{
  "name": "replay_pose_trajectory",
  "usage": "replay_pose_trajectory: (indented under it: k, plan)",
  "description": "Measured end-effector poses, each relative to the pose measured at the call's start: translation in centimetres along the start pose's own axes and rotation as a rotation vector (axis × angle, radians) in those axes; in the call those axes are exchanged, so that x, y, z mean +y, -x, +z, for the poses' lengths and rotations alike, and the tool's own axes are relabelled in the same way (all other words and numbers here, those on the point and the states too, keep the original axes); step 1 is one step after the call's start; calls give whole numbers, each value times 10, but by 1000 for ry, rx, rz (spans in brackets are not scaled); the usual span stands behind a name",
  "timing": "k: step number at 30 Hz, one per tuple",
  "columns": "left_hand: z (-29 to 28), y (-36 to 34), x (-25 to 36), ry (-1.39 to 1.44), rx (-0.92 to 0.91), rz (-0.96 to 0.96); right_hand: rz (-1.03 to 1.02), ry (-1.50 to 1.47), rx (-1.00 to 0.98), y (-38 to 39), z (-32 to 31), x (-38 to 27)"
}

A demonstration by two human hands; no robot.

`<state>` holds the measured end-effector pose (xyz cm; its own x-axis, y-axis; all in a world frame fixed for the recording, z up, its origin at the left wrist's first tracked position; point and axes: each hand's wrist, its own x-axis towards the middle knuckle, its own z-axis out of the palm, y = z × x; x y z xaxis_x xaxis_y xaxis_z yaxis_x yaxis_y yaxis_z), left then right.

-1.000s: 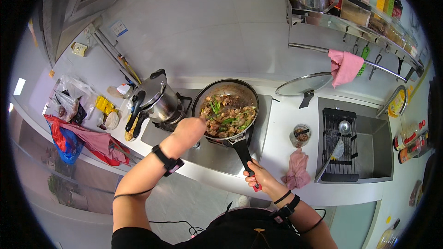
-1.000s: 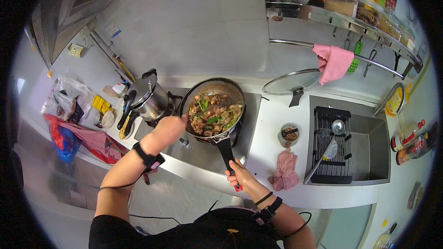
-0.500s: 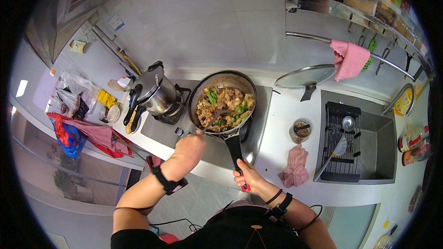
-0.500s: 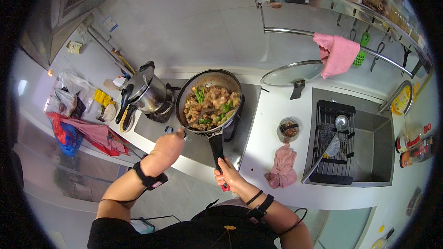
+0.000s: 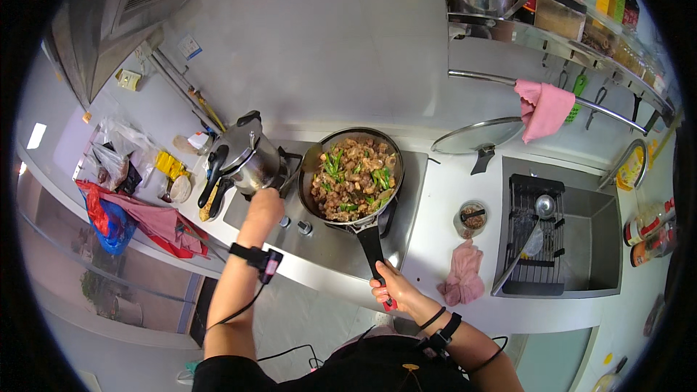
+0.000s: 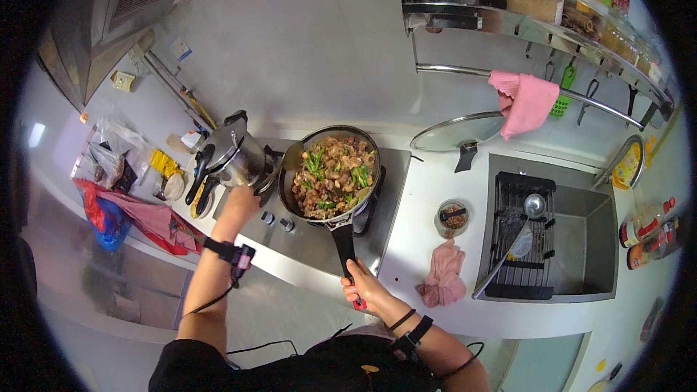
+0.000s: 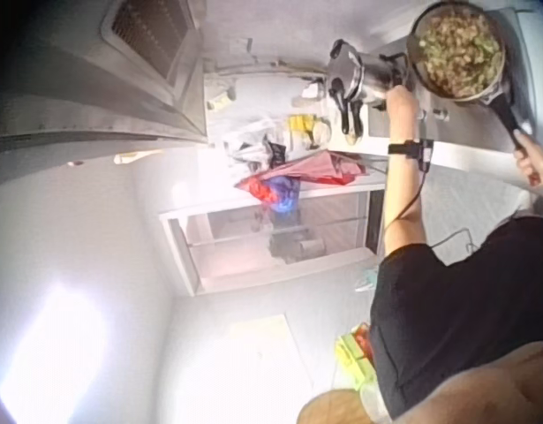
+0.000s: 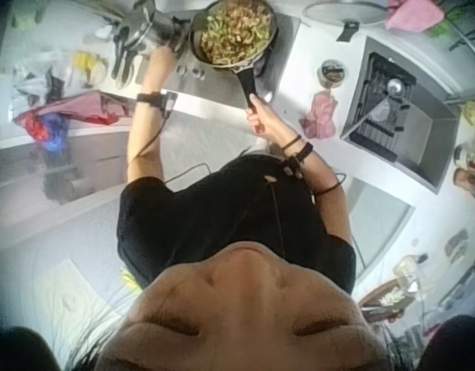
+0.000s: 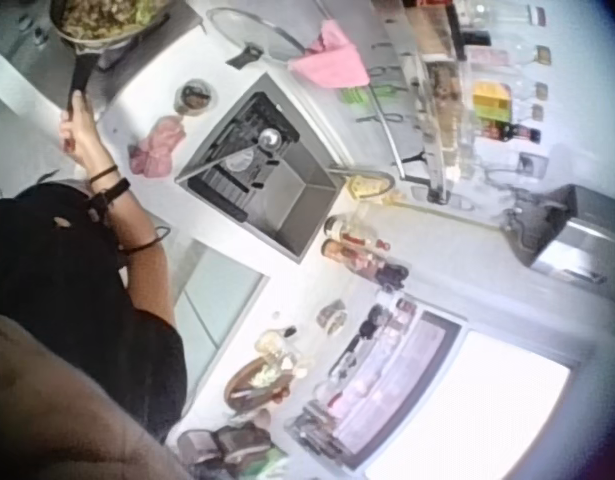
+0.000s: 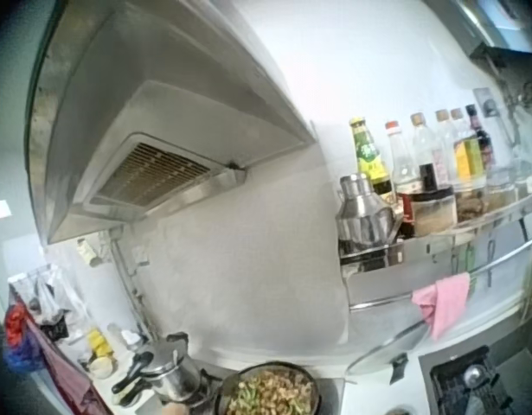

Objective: The person cooks meat in a pan on the stove, adds chopped green vegetables, and seasons the dish with sauces and water. They stir the contents with a spatula and continue cooking until the end of the clip.

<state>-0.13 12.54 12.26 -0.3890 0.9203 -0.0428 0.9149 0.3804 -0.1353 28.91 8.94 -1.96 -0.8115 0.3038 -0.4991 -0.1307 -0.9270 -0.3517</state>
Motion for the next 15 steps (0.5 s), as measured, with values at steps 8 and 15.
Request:
replay_pose_trajectory:
  k: [8,15]
  plan:
    - [36,-42,45,148,100,276,19,26,25,3,2,-2]
    - [35,26,54,-107,115,551,19,32,19,-1,-1,-4]
